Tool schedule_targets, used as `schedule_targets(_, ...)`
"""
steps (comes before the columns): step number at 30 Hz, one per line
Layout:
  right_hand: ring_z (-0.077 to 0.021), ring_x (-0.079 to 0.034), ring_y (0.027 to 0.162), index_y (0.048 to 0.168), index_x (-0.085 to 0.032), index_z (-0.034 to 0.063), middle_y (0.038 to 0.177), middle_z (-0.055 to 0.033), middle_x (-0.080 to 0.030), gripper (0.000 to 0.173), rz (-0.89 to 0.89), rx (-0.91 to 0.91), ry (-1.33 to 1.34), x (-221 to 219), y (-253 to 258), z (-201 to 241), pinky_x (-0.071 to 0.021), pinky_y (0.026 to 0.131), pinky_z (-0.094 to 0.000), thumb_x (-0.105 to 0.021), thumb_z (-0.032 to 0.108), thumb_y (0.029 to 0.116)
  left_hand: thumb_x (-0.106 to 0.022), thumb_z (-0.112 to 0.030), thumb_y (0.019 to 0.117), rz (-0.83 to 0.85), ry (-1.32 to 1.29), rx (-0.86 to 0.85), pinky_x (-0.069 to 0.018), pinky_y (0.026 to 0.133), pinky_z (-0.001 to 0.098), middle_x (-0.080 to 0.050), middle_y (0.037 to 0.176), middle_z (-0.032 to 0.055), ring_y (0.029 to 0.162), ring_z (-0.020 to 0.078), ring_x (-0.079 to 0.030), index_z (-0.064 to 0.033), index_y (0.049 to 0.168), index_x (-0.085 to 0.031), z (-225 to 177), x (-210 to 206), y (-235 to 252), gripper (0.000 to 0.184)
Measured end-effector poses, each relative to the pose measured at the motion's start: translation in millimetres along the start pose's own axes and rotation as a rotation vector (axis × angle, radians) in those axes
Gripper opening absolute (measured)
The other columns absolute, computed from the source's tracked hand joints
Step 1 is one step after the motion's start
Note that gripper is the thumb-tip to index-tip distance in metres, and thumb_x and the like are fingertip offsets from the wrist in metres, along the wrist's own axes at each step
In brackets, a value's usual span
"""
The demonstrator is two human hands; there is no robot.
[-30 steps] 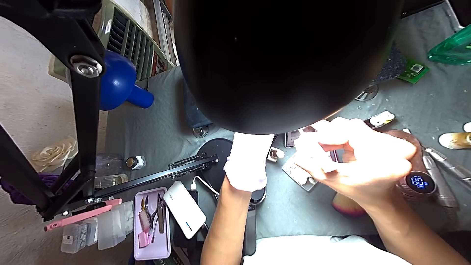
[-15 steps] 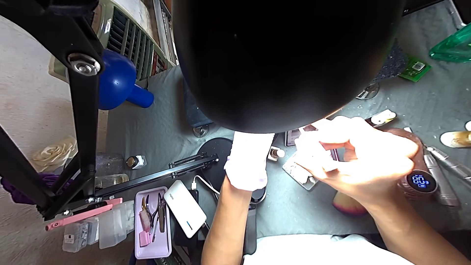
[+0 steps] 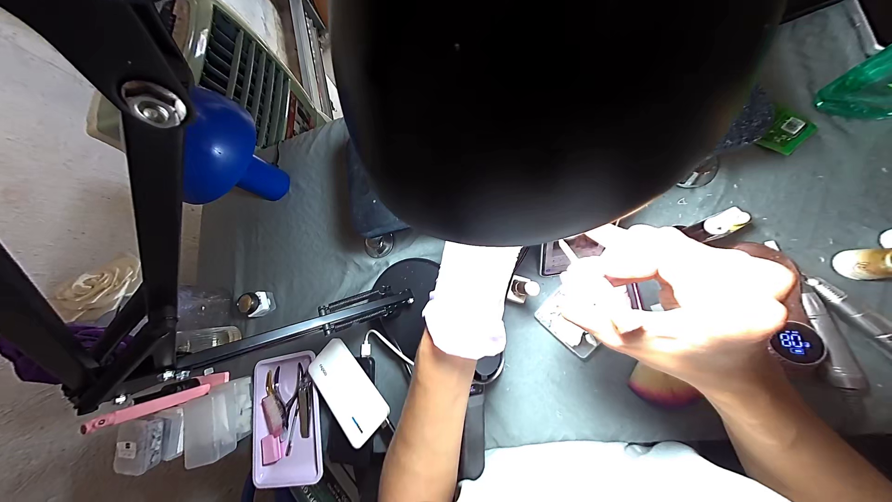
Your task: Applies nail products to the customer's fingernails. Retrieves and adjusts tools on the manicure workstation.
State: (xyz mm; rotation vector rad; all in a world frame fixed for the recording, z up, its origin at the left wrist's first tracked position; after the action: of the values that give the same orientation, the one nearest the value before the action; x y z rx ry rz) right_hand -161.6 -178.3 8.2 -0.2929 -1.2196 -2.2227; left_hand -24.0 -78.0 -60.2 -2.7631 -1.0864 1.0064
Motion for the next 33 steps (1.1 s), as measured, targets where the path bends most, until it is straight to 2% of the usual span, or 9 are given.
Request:
schedule_targets(5,-0.0008,-0.066,0.073,0.083,-0.061,0.0040,0.080,-0.0080,-0.073,0.019,0.030,-0.002,0.022,-0.8,-1.6,-0.9,-0.0496,0.066,-0.0129,-0.069,0.019,0.0906,-0.046,0.012,0.0936,-0.022,-0.057,0.031,-0.0507,0.060,0.0132,-0.063,0.069,-0.0024,0.062,0.0014,-0.060,-0.0094,0.083,-0.066,1.2,2.1,-2.3,0.032)
schedule_targets(8,0.0000,-0.066,0.075,0.083,-0.063,0.0053,0.079,-0.0045,-0.071,0.018,0.043,-0.017,0.076,0.8,-2.7,-4.5,-0.0514,0.068,-0.0140,-0.070,0.020,0.0900,-0.050,0.009,0.0948,-0.007,-0.021,0.036,-0.0527,0.064,0.0140,-0.065,0.075,-0.0015,0.070,0.0024,-0.064,-0.0102,0.088,-0.067,1.7,1.7,-0.3,0.027)
schedule_targets(12,0.0034,-0.064,0.074,0.087,-0.060,0.0085,0.081,0.0031,-0.067,0.020,-0.039,-0.056,0.113,7.1,0.5,-9.8,-0.0545,0.067,-0.0131,-0.075,0.023,0.0867,-0.054,0.004,0.0963,0.019,0.063,0.007,-0.0531,0.067,0.0152,-0.066,0.080,-0.0023,0.075,0.0028,-0.064,-0.0121,0.094,-0.067,0.4,-3.3,4.0,0.021)
schedule_targets(16,0.0025,-0.062,0.068,0.090,-0.060,0.0045,0.078,-0.0016,-0.067,0.023,-0.069,-0.044,0.017,6.3,1.4,-6.6,-0.0516,0.062,-0.0123,-0.073,0.023,0.0888,-0.053,0.002,0.0987,0.030,0.129,0.015,-0.0508,0.063,0.0132,-0.063,0.078,-0.0042,0.071,0.0004,-0.061,-0.0129,0.095,-0.066,0.6,-6.6,6.4,0.020)
schedule_targets(22,0.0022,-0.063,0.070,0.087,-0.061,0.0040,0.078,-0.0021,-0.068,0.023,-0.045,-0.034,-0.002,4.8,1.2,-4.6,-0.0512,0.063,-0.0124,-0.074,0.024,0.0889,-0.052,0.002,0.0987,0.036,0.138,0.008,-0.0484,0.059,0.0118,-0.061,0.074,-0.0049,0.066,-0.0011,-0.059,-0.0134,0.092,-0.065,0.4,-8.1,7.0,0.022)
schedule_targets(23,0.0017,-0.064,0.071,0.086,-0.061,0.0048,0.078,-0.0017,-0.069,0.022,-0.041,-0.026,0.026,4.9,1.2,-4.8,-0.0515,0.063,-0.0131,-0.073,0.022,0.0886,-0.052,0.001,0.0986,0.037,0.157,-0.001,-0.0484,0.059,0.0119,-0.061,0.074,-0.0051,0.066,-0.0013,-0.059,-0.0139,0.093,-0.065,-0.6,-8.7,7.0,0.021)
schedule_targets(26,0.0009,-0.066,0.076,0.087,-0.059,0.0086,0.082,0.0012,-0.068,0.020,-0.048,-0.026,0.079,7.4,0.7,-6.9,-0.0545,0.067,-0.0148,-0.073,0.022,0.0880,-0.055,-0.002,0.0990,0.047,0.187,-0.005,-0.0522,0.067,0.0152,-0.064,0.083,-0.0039,0.077,0.0015,-0.063,-0.0143,0.101,-0.065,-1.7,-10.4,7.9,0.016)
schedule_targets(30,-0.0011,-0.064,0.072,0.090,-0.061,0.0030,0.079,-0.0044,-0.069,0.023,-0.056,-0.014,-0.005,6.7,2.2,-3.8,-0.0510,0.064,-0.0153,-0.073,0.022,0.0897,-0.054,-0.002,0.0990,0.066,0.153,-0.016,-0.0518,0.066,0.0145,-0.064,0.081,-0.0041,0.075,0.0010,-0.063,-0.0145,0.098,-0.066,-1.1,-11.6,8.2,0.017)
schedule_targets(33,0.0011,-0.064,0.070,0.087,-0.061,0.0042,0.077,-0.0027,-0.068,0.022,-0.046,-0.025,-0.022,5.0,2.2,-3.9,-0.0505,0.062,-0.0131,-0.072,0.022,0.0899,-0.054,-0.002,0.0989,0.067,0.170,-0.025,-0.0497,0.061,0.0130,-0.062,0.077,-0.0049,0.070,-0.0004,-0.060,-0.0147,0.095,-0.065,-2.2,-11.9,8.5,0.018)
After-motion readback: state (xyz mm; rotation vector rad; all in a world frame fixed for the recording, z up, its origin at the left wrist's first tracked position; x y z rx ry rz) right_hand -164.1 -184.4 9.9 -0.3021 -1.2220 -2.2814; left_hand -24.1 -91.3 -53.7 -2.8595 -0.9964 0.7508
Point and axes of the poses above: each hand's wrist, its own y-axis towards the middle knuckle, its own x-axis out of the back of the hand, z = x × y, the point moved 9 cm from there along y, towards the middle knuckle
